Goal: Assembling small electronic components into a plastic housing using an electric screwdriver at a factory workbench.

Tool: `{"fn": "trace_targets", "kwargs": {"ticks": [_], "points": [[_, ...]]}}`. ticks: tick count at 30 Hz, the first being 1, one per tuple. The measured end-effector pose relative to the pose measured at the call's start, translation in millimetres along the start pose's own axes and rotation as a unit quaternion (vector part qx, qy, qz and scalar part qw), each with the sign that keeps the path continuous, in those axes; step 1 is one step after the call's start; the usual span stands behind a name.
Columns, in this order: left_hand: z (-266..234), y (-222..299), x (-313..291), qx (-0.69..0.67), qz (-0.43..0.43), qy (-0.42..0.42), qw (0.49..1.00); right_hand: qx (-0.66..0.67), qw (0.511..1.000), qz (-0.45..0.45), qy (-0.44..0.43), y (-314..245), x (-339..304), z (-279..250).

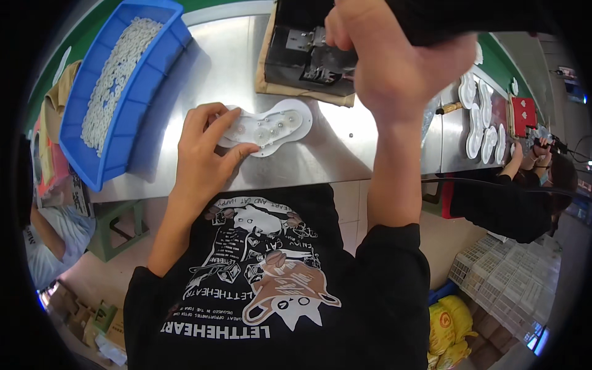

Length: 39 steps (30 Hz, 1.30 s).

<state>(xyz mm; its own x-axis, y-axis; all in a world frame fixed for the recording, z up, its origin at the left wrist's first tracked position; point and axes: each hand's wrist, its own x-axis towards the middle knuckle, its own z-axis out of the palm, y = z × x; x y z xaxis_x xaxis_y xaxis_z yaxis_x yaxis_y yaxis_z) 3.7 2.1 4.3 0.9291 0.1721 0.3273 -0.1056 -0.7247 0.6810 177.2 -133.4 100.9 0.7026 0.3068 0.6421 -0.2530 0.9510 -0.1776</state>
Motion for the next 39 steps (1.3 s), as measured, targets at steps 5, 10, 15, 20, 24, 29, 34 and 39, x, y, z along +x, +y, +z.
{"fn": "trace_targets", "kwargs": {"ticks": [5,10,15,20,24,29,34,39], "points": [[2,5,5,-0.023,-0.016,0.03,0.999,-0.524,0.85,0.005,-0.045,-20,-28,31],[4,-1,3,-0.033,-0.011,0.041,0.999,-0.544,0.836,0.012,-0.065,-18,-31,32],[0,-1,-3,-0.011,-0.016,0.03,0.999,-0.581,0.811,-0.011,-0.061,-43,-17,33],[1,3,-2,-0.022,-0.024,0.026,0.999,-0.527,0.849,-0.013,-0.046,-56,10,19],[1,3,0,-0.013,-0.025,0.028,0.999,-0.562,0.824,-0.05,-0.052,-52,13,11],[1,3,1,0.002,-0.016,0.024,1.0,-0.544,0.837,-0.044,-0.034,-51,12,3],[0,4,1,0.003,-0.023,0.019,1.0,-0.632,0.764,-0.086,0.097,-20,1,26],[1,2,1,0.013,-0.013,0.027,0.999,-0.632,0.761,-0.093,0.111,-17,-2,31]]}}
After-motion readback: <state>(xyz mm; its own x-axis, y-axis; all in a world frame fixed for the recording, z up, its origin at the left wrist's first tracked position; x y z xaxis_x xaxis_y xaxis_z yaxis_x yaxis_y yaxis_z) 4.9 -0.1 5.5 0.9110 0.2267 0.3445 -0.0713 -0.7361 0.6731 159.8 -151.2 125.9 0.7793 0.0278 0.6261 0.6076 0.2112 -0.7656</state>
